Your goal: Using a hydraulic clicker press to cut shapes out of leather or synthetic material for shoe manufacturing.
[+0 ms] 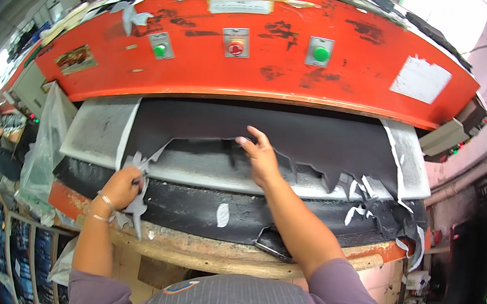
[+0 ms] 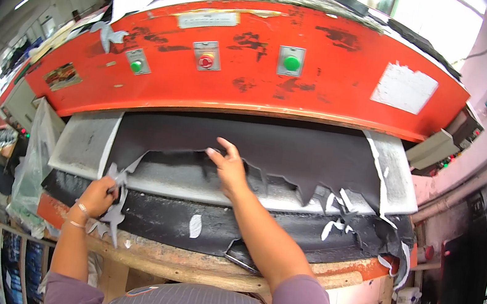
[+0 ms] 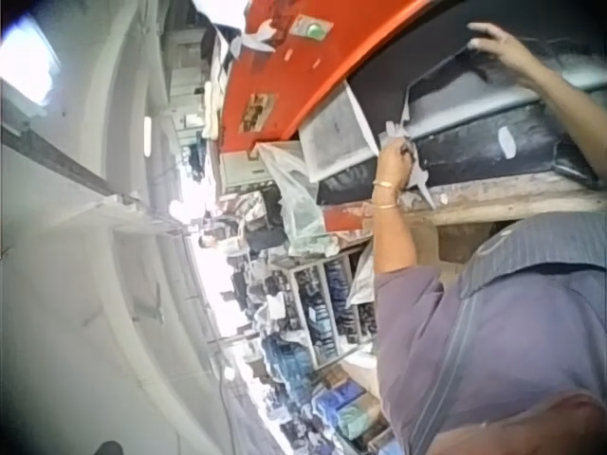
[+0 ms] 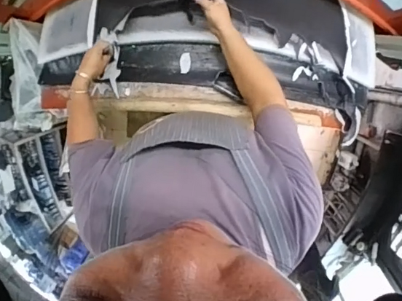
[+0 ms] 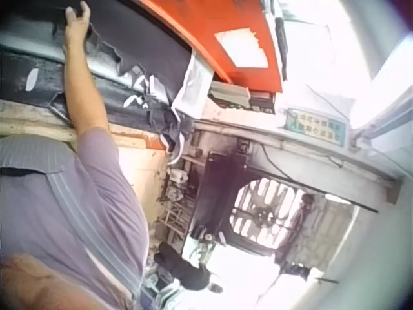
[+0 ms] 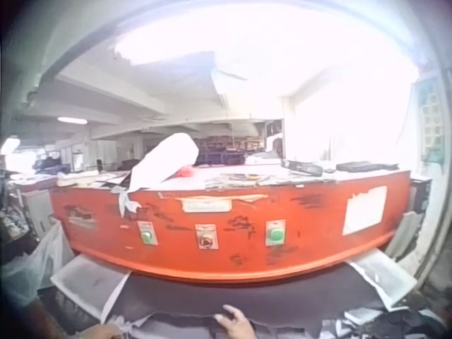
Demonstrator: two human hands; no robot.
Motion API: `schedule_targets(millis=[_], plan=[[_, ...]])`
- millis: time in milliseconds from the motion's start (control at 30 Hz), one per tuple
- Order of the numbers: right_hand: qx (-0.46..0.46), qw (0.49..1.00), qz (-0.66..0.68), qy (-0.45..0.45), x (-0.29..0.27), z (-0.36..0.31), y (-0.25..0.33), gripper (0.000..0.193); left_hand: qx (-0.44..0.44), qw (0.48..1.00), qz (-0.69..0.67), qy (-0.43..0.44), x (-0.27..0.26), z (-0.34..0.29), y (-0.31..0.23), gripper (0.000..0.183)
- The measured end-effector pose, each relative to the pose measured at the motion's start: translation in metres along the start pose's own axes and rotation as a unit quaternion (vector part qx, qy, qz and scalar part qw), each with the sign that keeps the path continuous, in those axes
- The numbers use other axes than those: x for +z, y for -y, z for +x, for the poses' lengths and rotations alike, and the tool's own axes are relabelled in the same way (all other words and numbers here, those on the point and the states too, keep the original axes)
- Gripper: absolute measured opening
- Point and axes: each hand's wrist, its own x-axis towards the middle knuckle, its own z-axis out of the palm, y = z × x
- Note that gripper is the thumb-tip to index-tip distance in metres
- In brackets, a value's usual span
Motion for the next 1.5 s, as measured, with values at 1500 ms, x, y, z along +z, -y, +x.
schedule_targets(millis=[1500], plan=[[-0.005, 0.737, -0.675, 0.049, -0.140, -0.170, 0.114, 0.046, -0.257, 0.931, 0.112, 0.236, 0.028, -0.046, -0.018, 0.063]])
